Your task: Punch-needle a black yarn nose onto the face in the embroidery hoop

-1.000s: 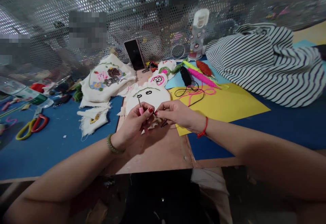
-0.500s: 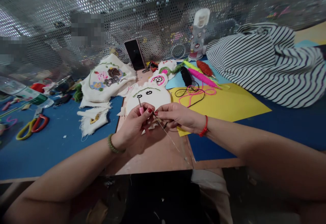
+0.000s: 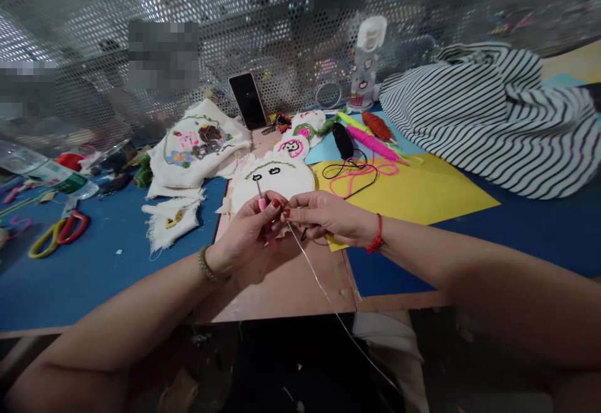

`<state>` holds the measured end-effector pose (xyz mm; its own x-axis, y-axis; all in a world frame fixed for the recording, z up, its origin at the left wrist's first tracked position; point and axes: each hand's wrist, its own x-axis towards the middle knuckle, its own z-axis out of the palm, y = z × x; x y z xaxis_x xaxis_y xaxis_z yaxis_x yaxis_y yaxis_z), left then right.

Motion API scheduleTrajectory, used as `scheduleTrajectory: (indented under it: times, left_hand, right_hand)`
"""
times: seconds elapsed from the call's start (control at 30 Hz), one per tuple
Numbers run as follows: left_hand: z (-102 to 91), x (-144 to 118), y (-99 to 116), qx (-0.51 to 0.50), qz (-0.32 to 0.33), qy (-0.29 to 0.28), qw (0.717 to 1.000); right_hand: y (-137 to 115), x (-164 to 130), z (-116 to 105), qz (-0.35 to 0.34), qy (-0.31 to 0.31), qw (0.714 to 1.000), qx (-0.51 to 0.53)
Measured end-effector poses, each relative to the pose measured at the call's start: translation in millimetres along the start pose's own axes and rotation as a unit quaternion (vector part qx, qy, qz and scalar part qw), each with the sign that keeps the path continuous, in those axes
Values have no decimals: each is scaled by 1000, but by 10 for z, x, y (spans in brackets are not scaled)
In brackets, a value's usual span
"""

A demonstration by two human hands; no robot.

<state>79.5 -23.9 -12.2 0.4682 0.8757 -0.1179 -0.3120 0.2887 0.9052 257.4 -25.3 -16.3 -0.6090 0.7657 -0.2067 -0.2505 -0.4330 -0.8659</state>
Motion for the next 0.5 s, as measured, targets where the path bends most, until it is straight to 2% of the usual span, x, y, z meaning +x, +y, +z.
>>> scheduleTrajectory:
  times: [0.23,0.4,0.5]
  left_hand:
    - [42,-49,20,13,-17,-1,1000]
    - [18,-44,-19,18,15,20,1000]
    - [-1,-27,-16,63,39,35,997]
  right_hand:
    - [-41,-21,19,-14,17,1000,10]
    - [-50,-31,7,-17,41,999,-28]
    - [-55,-37,4,-37,75,994,-71]
